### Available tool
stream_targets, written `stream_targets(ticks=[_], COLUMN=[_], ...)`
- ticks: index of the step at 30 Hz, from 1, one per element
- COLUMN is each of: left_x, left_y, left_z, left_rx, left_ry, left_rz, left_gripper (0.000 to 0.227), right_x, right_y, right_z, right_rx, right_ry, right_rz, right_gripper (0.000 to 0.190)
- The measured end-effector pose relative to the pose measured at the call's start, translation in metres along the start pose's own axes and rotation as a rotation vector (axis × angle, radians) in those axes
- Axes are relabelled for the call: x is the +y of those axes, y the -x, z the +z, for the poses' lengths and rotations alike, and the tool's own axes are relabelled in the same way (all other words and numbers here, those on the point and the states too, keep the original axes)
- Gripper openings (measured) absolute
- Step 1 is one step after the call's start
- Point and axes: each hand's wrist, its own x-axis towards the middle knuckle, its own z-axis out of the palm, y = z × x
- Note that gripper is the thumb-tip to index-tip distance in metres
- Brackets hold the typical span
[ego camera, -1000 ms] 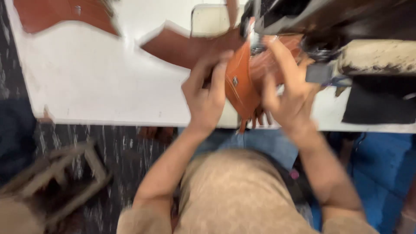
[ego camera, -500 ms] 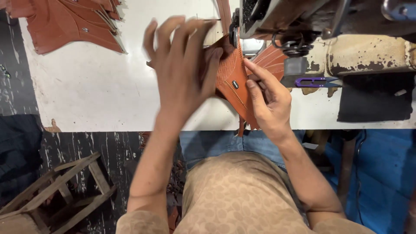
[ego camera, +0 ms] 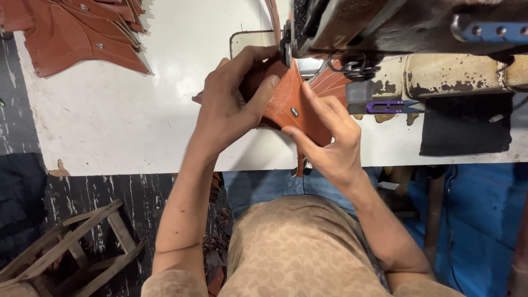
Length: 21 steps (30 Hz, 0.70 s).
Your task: Stitching together leather pieces to form shoe uppers using an industrial sewing machine.
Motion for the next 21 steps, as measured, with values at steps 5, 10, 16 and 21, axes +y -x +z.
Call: stream_targets(ticks=[5, 10, 16, 21], left_x=[0.003, -0.003, -0.005, -0.024], left_y=[-0.007, -0.021, -0.020, -0.011], left_z=[0.001, 0.005, 0.014, 0.040], left_rx=[0.021, 0.013, 0.087, 0.255], left_ry=[-0.124, 0.196, 0.340, 0.338], left_rz=[0.073, -0.040, -0.085, -0.106], left_gripper=[0.030, 0.032, 0.035, 0.015], right_x=[-0.001, -0.004, 0.019, 0.011], right_y=[-0.005, -0.020, -0.037, -0.053], right_z=[0.001, -0.006, -0.020, -0.037], right_rx=[0.035, 0.010, 0.024, -0.092], right_ry=[0.119, 0.099, 0.541, 0.567], right_rz=[-0.038, -0.040, -0.288, -0.214], right_gripper=[0.077, 0.072, 0.054, 0.034])
